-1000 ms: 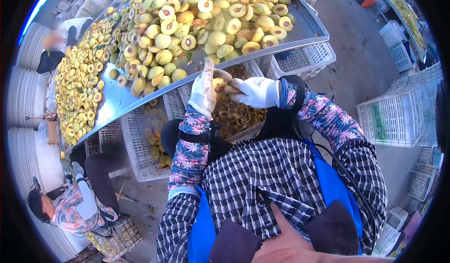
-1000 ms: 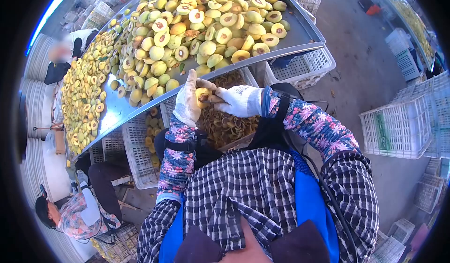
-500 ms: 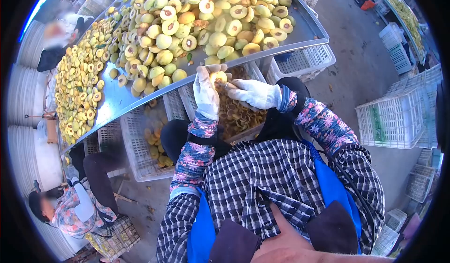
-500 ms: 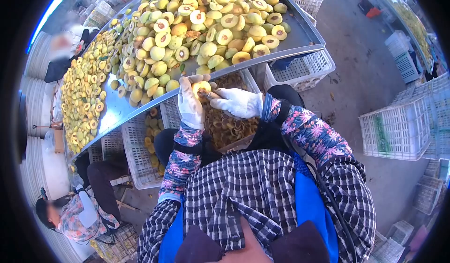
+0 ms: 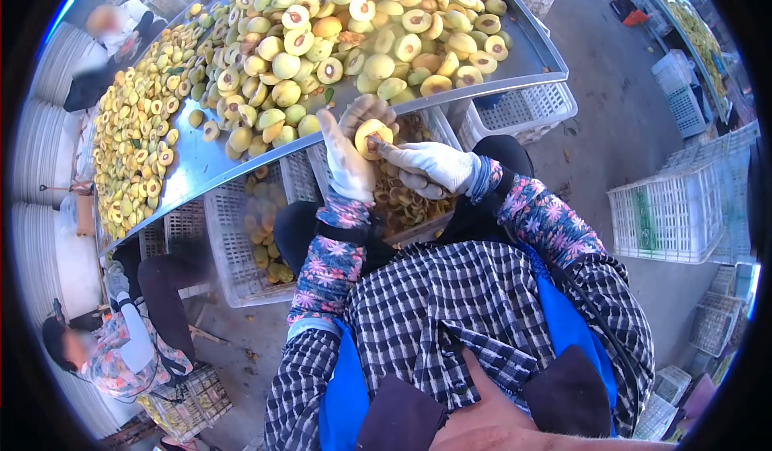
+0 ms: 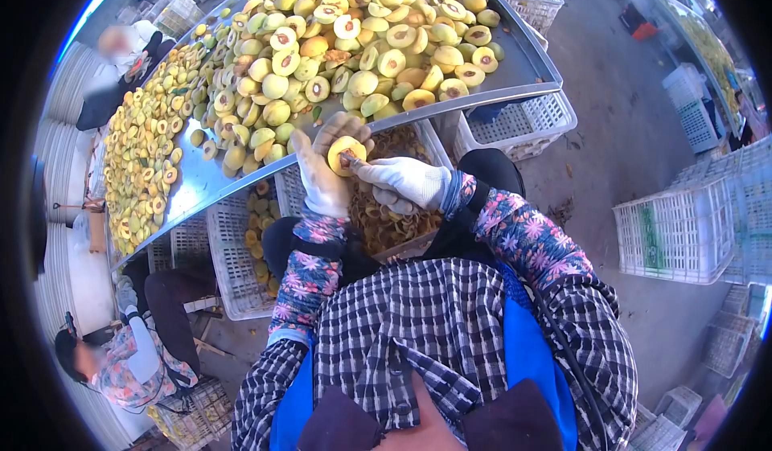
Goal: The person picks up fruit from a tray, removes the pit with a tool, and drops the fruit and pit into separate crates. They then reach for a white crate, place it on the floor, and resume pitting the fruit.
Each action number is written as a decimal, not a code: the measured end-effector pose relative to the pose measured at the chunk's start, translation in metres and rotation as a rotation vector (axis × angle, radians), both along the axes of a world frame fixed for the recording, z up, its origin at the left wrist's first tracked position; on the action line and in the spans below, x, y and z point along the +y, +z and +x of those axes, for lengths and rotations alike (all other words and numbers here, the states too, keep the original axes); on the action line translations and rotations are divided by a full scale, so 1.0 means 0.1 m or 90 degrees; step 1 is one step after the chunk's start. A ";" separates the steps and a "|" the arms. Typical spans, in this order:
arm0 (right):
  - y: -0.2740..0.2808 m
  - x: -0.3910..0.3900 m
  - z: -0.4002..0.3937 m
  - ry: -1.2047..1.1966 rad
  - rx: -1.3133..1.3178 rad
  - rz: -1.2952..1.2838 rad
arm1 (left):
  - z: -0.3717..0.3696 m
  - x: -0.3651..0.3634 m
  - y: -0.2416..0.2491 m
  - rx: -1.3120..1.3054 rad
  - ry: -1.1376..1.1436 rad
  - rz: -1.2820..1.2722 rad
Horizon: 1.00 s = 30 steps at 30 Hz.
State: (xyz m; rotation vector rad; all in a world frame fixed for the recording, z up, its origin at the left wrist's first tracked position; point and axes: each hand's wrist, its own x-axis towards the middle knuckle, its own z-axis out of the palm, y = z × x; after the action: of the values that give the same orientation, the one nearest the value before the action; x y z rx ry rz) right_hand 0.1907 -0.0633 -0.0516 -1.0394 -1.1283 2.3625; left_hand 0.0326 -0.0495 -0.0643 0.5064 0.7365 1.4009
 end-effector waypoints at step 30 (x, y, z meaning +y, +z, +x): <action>-0.29 -0.31 0.00 0.195 -0.335 0.678 | -1.27 0.85 0.19 1.205 0.139 0.320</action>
State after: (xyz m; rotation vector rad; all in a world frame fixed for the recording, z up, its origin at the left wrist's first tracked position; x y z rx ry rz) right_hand 0.1907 -0.0946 -0.0810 -1.0795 -2.4548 1.2211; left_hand -0.0944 0.0353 -0.0456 2.3037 1.9074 0.9258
